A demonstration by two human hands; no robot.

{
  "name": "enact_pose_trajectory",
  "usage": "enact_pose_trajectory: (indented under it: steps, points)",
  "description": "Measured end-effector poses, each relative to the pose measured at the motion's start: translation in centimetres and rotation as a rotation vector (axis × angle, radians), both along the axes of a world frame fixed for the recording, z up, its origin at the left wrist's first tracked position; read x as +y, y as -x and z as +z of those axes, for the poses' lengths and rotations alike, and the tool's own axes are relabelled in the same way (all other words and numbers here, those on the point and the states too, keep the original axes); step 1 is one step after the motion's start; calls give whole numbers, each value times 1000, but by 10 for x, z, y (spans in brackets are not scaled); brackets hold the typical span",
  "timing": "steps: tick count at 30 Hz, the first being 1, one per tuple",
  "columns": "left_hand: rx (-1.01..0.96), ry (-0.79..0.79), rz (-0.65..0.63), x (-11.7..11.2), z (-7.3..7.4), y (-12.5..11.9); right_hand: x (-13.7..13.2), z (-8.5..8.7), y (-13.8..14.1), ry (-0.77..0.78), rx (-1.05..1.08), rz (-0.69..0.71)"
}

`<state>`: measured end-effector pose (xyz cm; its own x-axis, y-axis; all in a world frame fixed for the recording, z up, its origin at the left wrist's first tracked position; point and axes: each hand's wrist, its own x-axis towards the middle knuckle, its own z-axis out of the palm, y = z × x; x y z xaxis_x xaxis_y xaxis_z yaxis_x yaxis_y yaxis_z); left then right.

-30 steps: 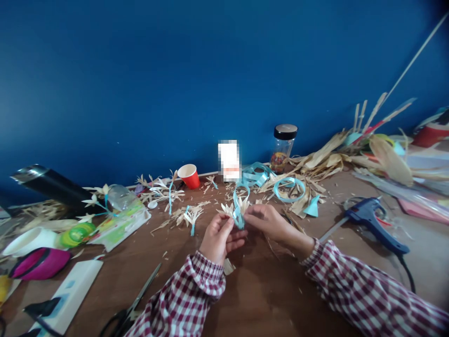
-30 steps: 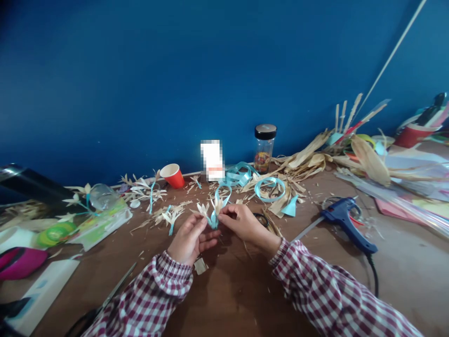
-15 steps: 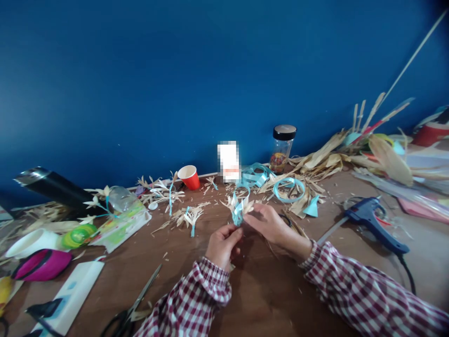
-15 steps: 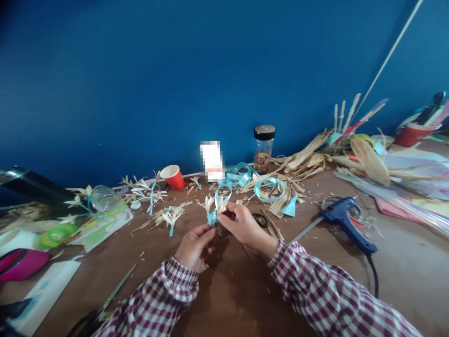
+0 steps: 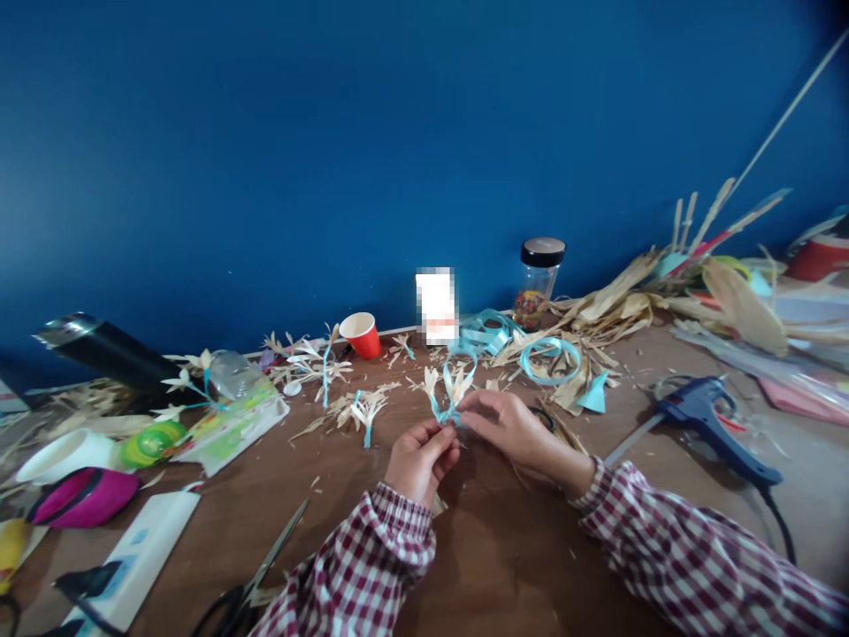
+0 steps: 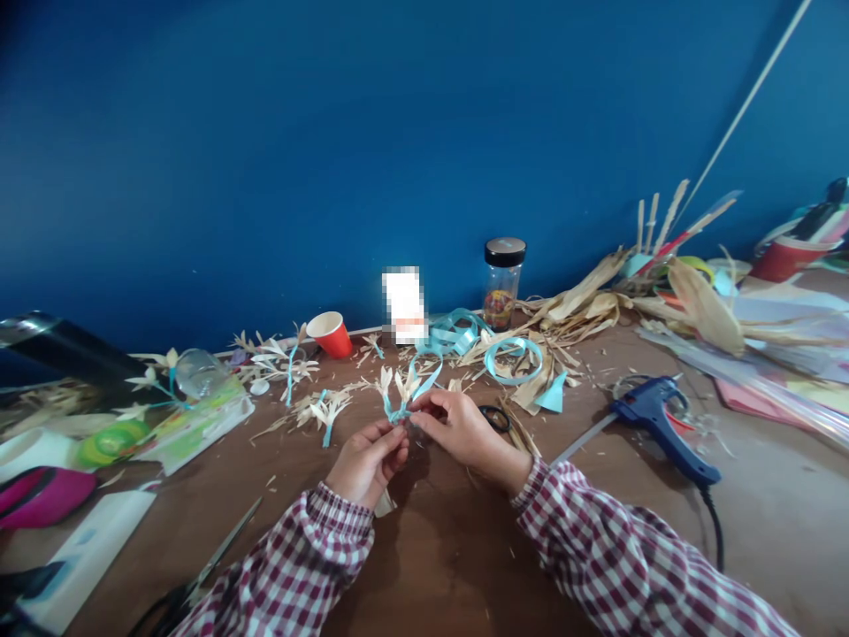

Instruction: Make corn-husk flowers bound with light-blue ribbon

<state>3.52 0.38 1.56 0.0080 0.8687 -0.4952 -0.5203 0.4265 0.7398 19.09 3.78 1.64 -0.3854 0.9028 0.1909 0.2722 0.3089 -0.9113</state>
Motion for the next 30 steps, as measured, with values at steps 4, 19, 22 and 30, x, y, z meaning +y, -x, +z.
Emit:
enact_pose_trajectory:
  steps: [4, 19, 22, 30]
  points:
    - [-35, 30, -5, -1, 2, 0, 0, 6, -2, -104, -50, 12]
    - [-109, 98, -87, -2, 2, 5, -1, 5, 0, -267, -68, -31]
    - [-144, 86, -127, -3, 1, 4, 0, 4, 2, -253, -52, -17]
    - [-83, 109, -106, -10, 7, -4, -3, -1, 4, -173, -71, 8]
